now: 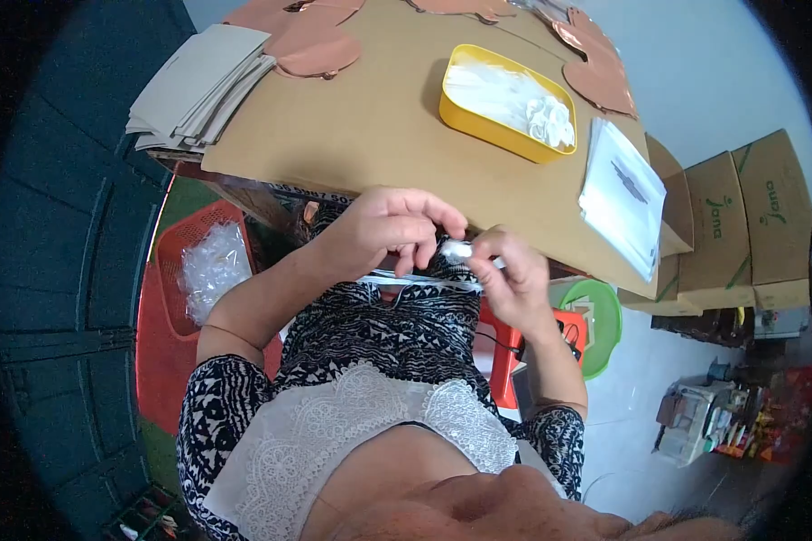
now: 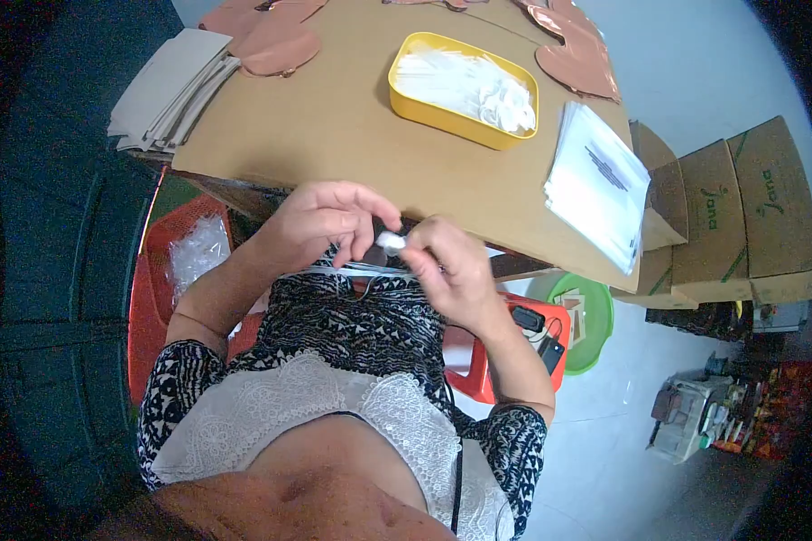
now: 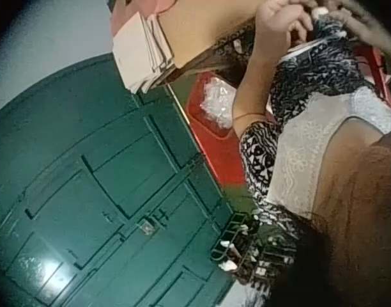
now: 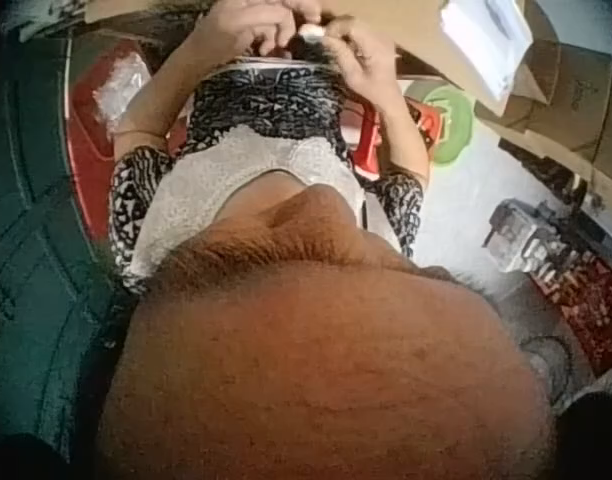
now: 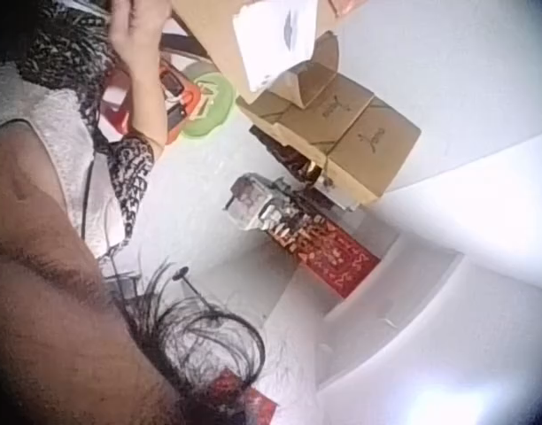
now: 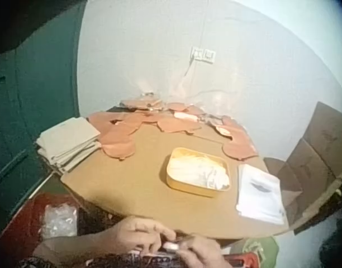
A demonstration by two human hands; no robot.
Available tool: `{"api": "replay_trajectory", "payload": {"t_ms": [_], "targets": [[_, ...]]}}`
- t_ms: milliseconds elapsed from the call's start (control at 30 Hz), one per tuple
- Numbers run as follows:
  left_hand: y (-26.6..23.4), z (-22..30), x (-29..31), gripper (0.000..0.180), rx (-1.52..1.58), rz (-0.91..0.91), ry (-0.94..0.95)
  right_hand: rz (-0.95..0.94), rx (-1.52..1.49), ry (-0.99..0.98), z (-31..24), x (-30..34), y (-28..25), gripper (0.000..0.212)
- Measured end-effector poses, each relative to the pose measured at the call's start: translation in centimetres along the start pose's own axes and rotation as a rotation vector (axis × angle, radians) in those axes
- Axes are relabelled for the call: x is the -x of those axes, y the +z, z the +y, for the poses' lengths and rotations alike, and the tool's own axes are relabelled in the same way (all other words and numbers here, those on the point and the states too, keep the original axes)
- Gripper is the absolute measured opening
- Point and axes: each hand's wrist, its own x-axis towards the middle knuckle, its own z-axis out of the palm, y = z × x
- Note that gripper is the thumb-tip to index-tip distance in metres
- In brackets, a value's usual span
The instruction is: The person assembles small white plastic components by threading or fitting them together by hand.
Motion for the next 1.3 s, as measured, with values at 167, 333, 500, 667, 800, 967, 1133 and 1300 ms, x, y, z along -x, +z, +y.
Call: {"api": "replay_trajectory", "payload": {"t_ms": [167, 333, 500, 667, 800, 967, 1133, 1300], "targets": [[-0.8, -0.4, 1.2, 0.025, -0.216, 0.166, 0.096, 0.413, 0.315, 0.026, 1.7, -2.4, -4.8, 0.005], [-1.9, -2.1, 2.1, 0.019, -0.215, 0.141, 0.015, 0.499, 0.696, -0.073, 4.6, -6.5, -7.9, 0.006], [-2.3, -3.3, 3.0, 0.019, -0.202, 0.105, -0.005, 0.332, 0.801, -0.086, 7.9, -9.0, -8.9, 0.005], [-2.5, -3.8, 3.8, 0.018, -0.197, 0.141, -0.062, 0.234, 0.447, 0.246, 7.9, -9.2, -8.8, 0.008], [-2.7, -4.6, 4.4, 0.019, -0.191, 0.161, -0.058, 0.385, 0.318, 0.205, 7.8, -8.7, -8.9, 0.011], [-2.9, -5.5, 4.8, 0.019, -0.230, 0.182, -0.045, 0.429, 0.293, 0.197, 6.9, -7.7, -9.0, 0.015], [-3.0, -5.9, 5.3, 0.017, -0.298, 0.272, -0.128, 0.561, 0.223, 0.043, 4.1, -4.4, -7.5, 0.014], [-5.3, -7.9, 6.0, 0.018, -0.549, 0.420, -0.160, 0.312, 0.348, -0.060, 1.9, 2.3, -3.4, 0.008]]}}
